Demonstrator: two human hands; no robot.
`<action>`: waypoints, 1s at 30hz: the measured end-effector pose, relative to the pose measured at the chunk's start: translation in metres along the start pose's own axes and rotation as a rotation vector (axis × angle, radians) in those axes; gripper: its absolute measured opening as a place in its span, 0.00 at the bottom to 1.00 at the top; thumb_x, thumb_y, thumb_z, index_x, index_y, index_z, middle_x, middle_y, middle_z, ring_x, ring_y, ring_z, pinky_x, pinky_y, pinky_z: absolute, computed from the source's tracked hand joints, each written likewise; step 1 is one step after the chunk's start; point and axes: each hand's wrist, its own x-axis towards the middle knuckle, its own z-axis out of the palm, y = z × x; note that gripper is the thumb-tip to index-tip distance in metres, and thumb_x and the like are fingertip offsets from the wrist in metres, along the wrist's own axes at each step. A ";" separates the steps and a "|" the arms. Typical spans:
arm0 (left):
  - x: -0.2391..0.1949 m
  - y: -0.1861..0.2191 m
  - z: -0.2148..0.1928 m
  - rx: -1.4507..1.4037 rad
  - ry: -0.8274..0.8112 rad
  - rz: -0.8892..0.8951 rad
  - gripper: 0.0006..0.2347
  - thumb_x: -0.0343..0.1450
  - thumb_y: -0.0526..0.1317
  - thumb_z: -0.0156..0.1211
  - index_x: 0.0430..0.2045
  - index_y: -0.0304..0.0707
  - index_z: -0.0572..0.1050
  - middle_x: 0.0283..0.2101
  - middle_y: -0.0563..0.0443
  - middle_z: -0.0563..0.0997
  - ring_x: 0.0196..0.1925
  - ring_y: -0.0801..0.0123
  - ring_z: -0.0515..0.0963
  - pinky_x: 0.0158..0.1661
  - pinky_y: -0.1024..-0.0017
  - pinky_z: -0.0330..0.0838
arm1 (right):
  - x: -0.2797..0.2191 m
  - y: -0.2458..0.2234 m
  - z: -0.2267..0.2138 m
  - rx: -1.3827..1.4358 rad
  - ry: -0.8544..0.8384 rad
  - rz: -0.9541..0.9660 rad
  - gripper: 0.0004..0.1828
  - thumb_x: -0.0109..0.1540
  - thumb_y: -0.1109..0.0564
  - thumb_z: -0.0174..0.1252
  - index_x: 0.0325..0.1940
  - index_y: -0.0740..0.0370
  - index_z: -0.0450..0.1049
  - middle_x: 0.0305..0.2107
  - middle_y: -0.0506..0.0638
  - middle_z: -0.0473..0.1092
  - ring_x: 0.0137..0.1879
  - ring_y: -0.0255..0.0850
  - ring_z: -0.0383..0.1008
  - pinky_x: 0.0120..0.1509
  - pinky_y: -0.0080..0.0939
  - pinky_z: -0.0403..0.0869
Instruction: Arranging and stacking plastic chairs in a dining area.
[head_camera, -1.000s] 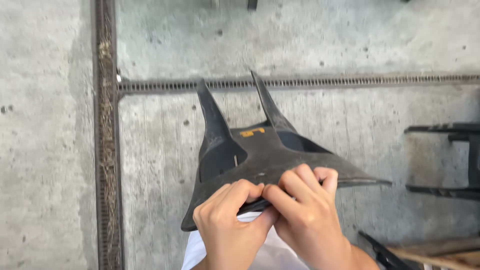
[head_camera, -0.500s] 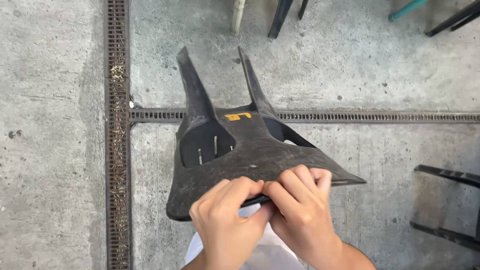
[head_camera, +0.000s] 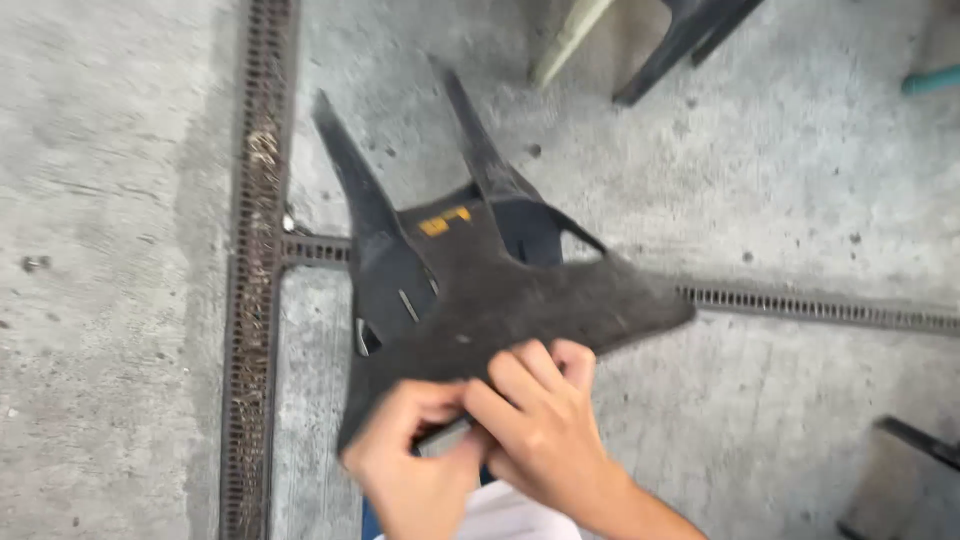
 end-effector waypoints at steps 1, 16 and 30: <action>0.011 -0.001 -0.005 -0.023 -0.005 -0.048 0.15 0.46 0.28 0.74 0.23 0.38 0.81 0.18 0.58 0.81 0.18 0.79 0.73 0.24 0.80 0.68 | 0.014 0.000 0.000 -0.010 0.012 -0.038 0.11 0.51 0.59 0.61 0.37 0.54 0.73 0.33 0.47 0.62 0.42 0.43 0.64 0.54 0.49 0.57; 0.142 -0.033 -0.069 0.104 -0.875 0.202 0.35 0.53 0.35 0.66 0.61 0.47 0.69 0.66 0.42 0.66 0.66 0.43 0.61 0.55 0.45 0.58 | 0.100 -0.068 0.083 0.742 0.689 0.858 0.56 0.57 0.65 0.54 0.79 0.59 0.25 0.79 0.65 0.33 0.82 0.58 0.39 0.81 0.56 0.46; 0.149 -0.053 -0.069 -0.455 -0.458 -0.004 0.28 0.67 0.34 0.47 0.66 0.23 0.60 0.74 0.31 0.60 0.78 0.44 0.58 0.71 0.58 0.50 | 0.210 -0.063 0.085 0.578 0.147 0.554 0.52 0.53 0.69 0.45 0.79 0.68 0.32 0.79 0.68 0.34 0.84 0.63 0.46 0.79 0.51 0.59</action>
